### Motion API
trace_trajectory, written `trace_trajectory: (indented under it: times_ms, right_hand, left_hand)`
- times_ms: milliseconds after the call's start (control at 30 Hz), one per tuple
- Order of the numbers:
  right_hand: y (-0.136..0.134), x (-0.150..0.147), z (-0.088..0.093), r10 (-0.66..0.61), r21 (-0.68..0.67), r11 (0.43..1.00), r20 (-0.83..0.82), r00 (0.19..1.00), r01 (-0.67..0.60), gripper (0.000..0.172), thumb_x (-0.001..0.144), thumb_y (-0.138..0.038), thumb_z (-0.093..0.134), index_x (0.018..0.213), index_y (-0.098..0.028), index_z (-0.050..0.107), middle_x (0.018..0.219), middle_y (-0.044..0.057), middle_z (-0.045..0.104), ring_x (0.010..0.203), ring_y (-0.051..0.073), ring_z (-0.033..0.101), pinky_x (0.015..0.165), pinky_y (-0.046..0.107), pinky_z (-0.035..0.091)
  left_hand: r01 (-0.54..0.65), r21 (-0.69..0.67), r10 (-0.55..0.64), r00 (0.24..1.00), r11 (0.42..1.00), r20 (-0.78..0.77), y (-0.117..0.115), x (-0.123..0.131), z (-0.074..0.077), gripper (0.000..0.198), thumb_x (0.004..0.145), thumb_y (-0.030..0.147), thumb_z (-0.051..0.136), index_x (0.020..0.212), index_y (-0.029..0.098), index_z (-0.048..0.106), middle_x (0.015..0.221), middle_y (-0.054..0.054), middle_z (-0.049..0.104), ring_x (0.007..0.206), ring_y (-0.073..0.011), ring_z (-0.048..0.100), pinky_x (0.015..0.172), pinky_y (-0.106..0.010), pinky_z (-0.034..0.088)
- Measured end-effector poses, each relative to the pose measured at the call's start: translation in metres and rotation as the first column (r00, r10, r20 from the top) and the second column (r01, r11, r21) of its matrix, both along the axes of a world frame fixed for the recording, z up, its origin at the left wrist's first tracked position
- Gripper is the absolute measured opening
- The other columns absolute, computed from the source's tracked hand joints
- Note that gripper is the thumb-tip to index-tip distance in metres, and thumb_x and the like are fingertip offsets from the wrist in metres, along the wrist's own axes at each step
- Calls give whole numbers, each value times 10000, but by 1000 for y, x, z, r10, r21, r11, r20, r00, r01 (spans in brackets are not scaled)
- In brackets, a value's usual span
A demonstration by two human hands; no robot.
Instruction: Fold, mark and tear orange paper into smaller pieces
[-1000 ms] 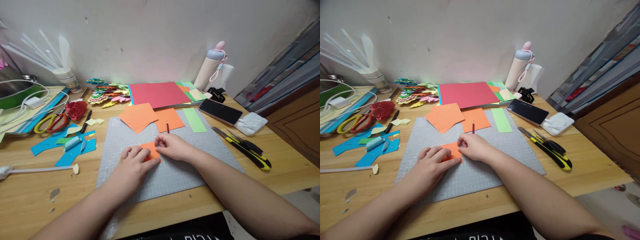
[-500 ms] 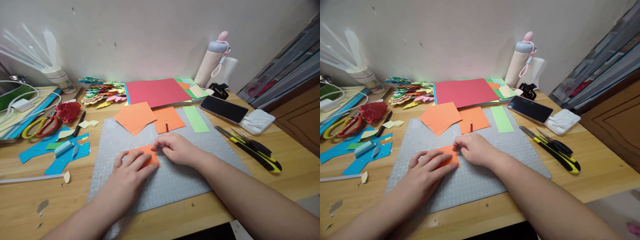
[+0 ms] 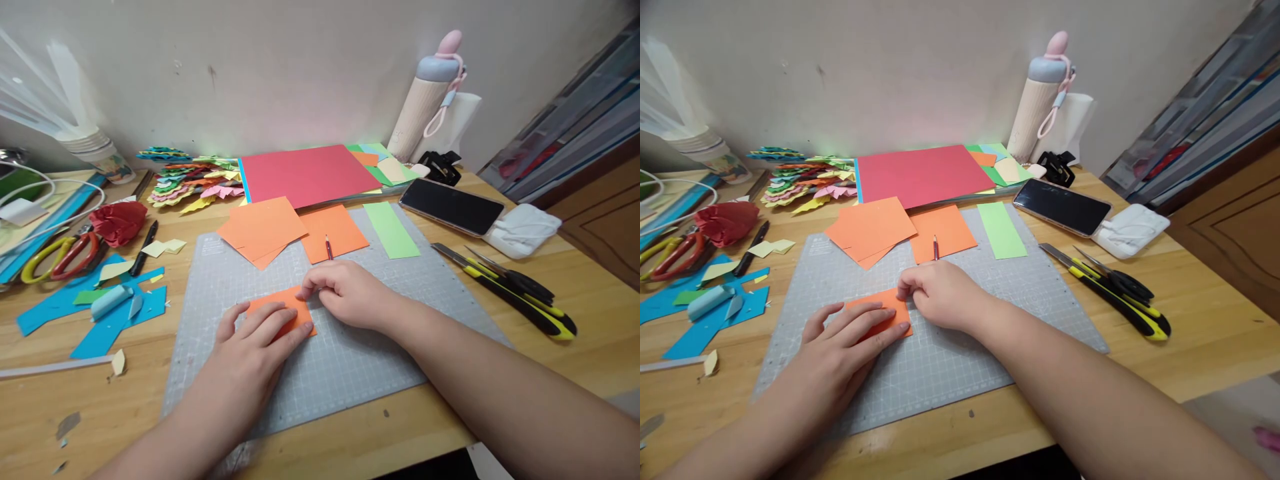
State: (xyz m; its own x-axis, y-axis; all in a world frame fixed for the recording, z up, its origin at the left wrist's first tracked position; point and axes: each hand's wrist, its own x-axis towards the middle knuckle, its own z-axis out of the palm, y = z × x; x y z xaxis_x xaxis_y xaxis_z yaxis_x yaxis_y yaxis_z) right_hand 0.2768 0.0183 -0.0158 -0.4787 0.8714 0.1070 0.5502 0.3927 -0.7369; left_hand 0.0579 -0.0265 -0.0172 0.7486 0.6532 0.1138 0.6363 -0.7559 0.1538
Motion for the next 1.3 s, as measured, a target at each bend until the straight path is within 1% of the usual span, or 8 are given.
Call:
trace_trajectory:
  times_ms: [233, 467, 667, 800, 900, 1067, 1133, 1300]
  right_hand:
    - [0, 1, -1, 3, 8, 1000, -4, 1000, -3, 353, 697, 29, 415, 810, -199, 661, 877, -1, 727, 807, 141, 637, 726, 269, 455]
    - [0, 1, 1, 5, 12, 1000, 14, 1000, -5, 348, 700, 28, 422, 805, -201, 662, 868, -3, 726, 804, 141, 634, 727, 270, 453]
    - [0, 1, 0, 2, 22, 1000, 13, 1000, -3, 340, 701, 16, 423, 800, -198, 668, 861, 0, 725, 803, 142, 633, 726, 270, 452]
    - [0, 0, 0, 8, 35, 999, 15, 1000, -9, 335, 705, 8, 418, 805, -194, 666, 858, 6, 724, 793, 144, 631, 712, 272, 449]
    - [0, 2, 2, 50, 84, 995, 49, 998, -54, 334, 705, 7, 414, 818, -195, 656, 862, 8, 722, 800, 151, 629, 739, 290, 436]
    - [-2, 7, 9, 106, 258, 957, 130, 986, -136, 320, 660, 16, 405, 785, -190, 615, 780, 5, 693, 759, 164, 614, 768, 329, 387]
    - [-2, 7, 11, 110, 266, 953, 141, 984, -145, 315, 639, 21, 395, 757, -193, 593, 760, -1, 680, 745, 159, 603, 761, 324, 376]
    - [-2, 5, 12, 203, 183, 956, 156, 967, -231, 288, 668, 26, 377, 714, -196, 555, 727, -9, 661, 729, 148, 571, 763, 307, 378]
  left_hand:
    - [23, 19, -23, 999, 1000, -43, 2, -2, -1, 499, 898, 86, 398, 1298, 372, 486, 1309, 11, 555, 1240, -211, 456, 1072, -457, 140]
    - [20, 4, -20, 1000, 1000, -12, 2, -2, 0, 502, 899, 73, 400, 1292, 372, 494, 1307, 11, 557, 1229, -206, 480, 1088, -461, 161]
    - [38, 15, -37, 997, 999, -61, 3, -4, -2, 514, 904, 80, 405, 1317, 384, 455, 1343, 17, 532, 1261, -192, 439, 1096, -458, 102]
    - [41, 20, -40, 998, 999, -46, 4, -4, -1, 516, 899, 78, 405, 1314, 381, 456, 1340, 15, 533, 1257, -194, 443, 1096, -459, 96]
    - [32, 13, -32, 999, 999, -38, 4, -3, 0, 520, 891, 74, 416, 1307, 381, 468, 1329, 14, 541, 1239, -201, 462, 1101, -462, 117]
    - [36, 20, -35, 998, 999, -54, 3, -3, 0, 521, 888, 66, 411, 1301, 377, 477, 1311, 8, 554, 1244, -201, 454, 1103, -474, 109]
    - [33, 19, -32, 998, 999, -48, 2, -3, 0, 512, 893, 69, 407, 1296, 375, 484, 1309, 10, 555, 1246, -198, 451, 1104, -471, 99]
    - [12, 18, -12, 1000, 1000, -1, 2, -2, 0, 495, 906, 81, 401, 1294, 377, 488, 1302, 21, 565, 1227, -183, 468, 1106, -449, 78]
